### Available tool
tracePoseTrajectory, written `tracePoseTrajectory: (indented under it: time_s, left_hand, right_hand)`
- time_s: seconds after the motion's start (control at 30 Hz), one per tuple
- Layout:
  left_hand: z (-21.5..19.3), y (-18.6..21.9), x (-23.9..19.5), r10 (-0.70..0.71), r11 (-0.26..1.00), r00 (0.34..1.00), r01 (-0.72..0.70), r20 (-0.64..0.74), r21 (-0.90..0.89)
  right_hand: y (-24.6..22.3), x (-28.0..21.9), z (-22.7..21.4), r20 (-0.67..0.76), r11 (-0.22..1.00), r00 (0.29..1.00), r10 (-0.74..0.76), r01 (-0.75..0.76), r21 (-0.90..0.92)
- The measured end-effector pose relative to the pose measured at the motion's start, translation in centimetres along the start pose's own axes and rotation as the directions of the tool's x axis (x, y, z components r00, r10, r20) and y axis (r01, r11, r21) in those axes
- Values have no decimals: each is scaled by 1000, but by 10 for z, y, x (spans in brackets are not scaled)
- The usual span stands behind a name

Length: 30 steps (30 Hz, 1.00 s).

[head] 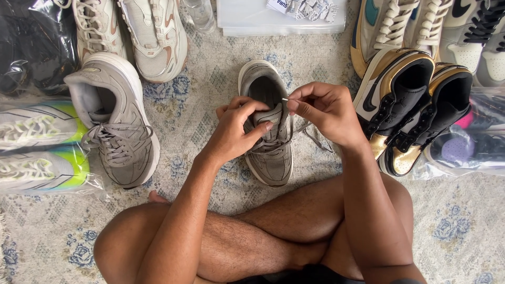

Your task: The person sits cross-legged on a rug and laces a gray sneaker by hand. They thread the laces through the eyelets, pull them tight, and tie a knot. Several other pairs of shoes are visible on the floor around them.

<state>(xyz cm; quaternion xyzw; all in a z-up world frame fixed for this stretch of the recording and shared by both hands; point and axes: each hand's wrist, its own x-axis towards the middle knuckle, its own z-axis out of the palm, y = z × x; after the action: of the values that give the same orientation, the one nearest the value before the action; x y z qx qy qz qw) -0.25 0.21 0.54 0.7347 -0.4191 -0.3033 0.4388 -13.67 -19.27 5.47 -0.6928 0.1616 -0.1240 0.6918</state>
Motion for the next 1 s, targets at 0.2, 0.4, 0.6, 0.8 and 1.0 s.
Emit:
tracePoseTrajectory:
  time_s: [0.2,0.4,0.6,0.8,1.0]
  left_hand:
    - [0,0,6,91,966,995,-98,-41,-240]
    - [8,-3,5,57,993,998,-58,-17,-100]
    - [17,-2,3,43,999,999,-43,-5,7]
    - [8,5,-2,3,999,1000,-3,8,-33]
    - [11,6,-2,-18,999,999,17,38,28]
  right_hand:
    - [5,1,12,-2,962,998,61,-58,266]
    - [14,3,18,0,980,1000,28,-27,199]
    - [24,7,18,-36,981,998,51,-44,188]
    - [27,8,16,-54,978,994,92,-80,194]
    - [31,-3,19,-114,974,986,123,-98,205]
